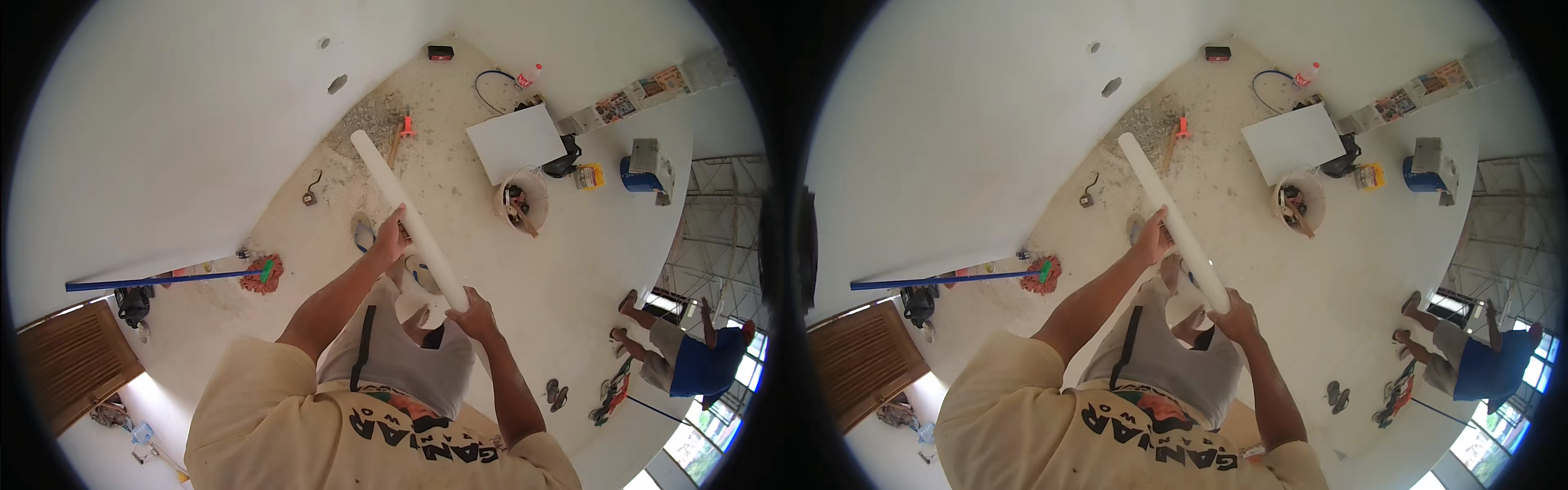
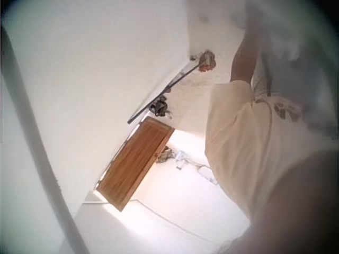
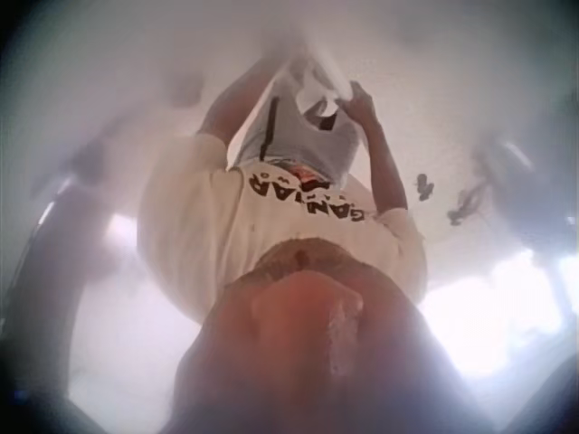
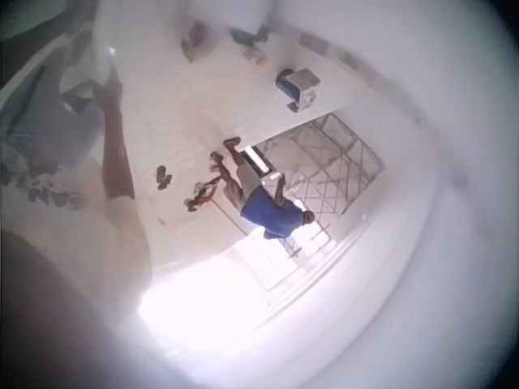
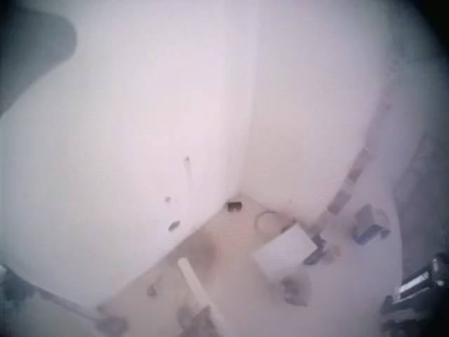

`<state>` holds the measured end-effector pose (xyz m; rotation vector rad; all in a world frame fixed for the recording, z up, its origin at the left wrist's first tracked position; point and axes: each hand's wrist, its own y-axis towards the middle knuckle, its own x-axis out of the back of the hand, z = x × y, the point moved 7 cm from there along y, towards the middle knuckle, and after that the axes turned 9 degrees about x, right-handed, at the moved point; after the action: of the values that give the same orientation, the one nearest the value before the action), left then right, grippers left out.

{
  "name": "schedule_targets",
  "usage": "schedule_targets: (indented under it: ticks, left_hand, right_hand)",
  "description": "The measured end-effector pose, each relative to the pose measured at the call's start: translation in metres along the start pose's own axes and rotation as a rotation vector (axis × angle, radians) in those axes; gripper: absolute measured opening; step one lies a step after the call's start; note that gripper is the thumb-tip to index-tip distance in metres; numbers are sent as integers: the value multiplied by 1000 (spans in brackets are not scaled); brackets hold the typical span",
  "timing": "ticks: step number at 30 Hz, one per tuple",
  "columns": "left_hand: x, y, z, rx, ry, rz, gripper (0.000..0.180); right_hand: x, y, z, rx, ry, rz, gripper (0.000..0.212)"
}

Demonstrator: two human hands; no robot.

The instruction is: The person attempts to fit a white PVC pipe into a wall opening, then uses a hammer and a red pipe cutter to chip away at the surrounding wall material to enlarge the hole.

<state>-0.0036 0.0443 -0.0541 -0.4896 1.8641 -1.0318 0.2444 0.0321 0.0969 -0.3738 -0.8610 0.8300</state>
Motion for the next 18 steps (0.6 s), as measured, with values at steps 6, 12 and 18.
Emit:
schedule_targets:
  ticks: [6,12,18]
  left_hand:
    - [-15,197,-107,-200,-58,-101,52]
    - [25,355,-193,-456,-41,-96,48]
    - [73,443,-238,-681,-41,-50,47]
  right_hand:
    - [46,136,-98,-44,-31,45,75]
    - [51,265,-247,72,-96,65,72]
    - [28,376,-305,400,19,-150,68]
